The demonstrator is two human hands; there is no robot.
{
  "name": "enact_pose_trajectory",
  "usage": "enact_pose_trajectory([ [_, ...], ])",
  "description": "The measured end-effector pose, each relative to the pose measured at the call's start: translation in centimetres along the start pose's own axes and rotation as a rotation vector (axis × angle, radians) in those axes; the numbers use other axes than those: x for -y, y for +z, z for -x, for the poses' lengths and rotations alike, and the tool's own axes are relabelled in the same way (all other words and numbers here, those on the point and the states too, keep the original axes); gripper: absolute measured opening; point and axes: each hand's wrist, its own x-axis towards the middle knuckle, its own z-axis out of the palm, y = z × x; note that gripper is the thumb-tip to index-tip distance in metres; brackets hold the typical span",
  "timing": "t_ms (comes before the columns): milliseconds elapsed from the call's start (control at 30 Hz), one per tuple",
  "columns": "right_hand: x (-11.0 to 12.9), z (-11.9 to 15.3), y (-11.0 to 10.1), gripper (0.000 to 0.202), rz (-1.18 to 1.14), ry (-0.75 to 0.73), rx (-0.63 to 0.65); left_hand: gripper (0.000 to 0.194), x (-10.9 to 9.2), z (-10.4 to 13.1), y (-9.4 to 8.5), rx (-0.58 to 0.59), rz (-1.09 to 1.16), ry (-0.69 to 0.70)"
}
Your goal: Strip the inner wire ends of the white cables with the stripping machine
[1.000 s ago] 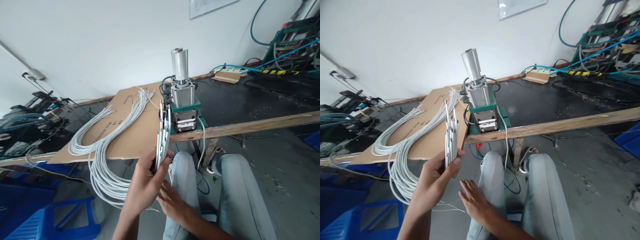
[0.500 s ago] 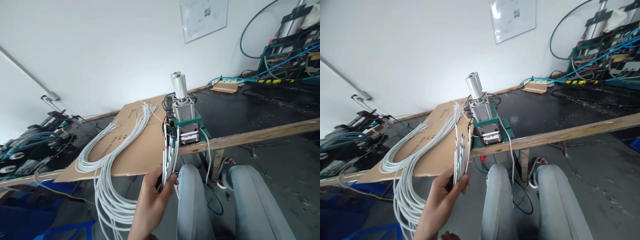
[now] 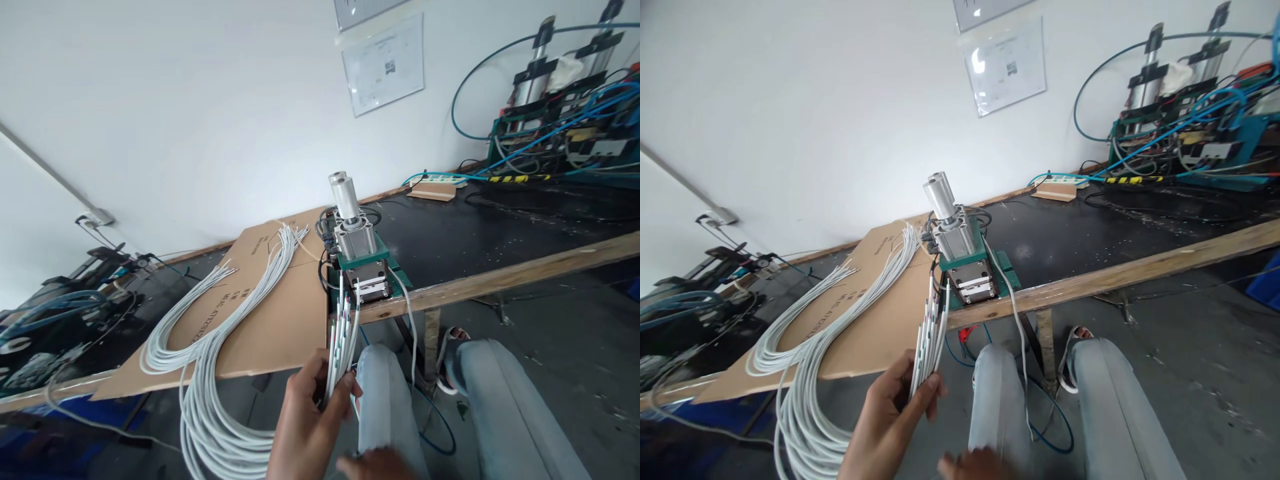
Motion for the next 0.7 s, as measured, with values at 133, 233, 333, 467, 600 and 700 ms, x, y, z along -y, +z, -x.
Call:
enact_pose_trajectory([
  [133,1.1,-2.3,-7.4,0.029,-0.117,0.066,-0.279,0.024,0.2,-0.3,0.0,0.057,-0.025,0.016],
  [233,3.4,-4.6,-10.9,0.035,-0.398,-0.005,-0.305,0.024,0.2,-0.5,0.1,0.090,-0.046,-0.012],
  [333,4.6,-6.8,-11.1,0.036,-0.589,-0.015,-0.392,0.025,0.2,-0.5,0.2,0.117,-0.074,-0.031],
  [467,4.4,-7.5,-9.6,0.039,-0.794,-0.006,-0.560,0.025,0.6,-0.5,0.1,-0.005,-0.106,0.057],
  [600,4.0,-5.5,-8.3,0.042,-0.780,0.068,-0.396,0.026,0.3,-0.7,0.2,-0.150,-0.109,0.072],
  [700,4.1,-4.0,-6.9,0.044,-0.653,0.115,-0.234,0.028,-0.2,-0.9,0.3,-0.093,-0.083,0.061],
])
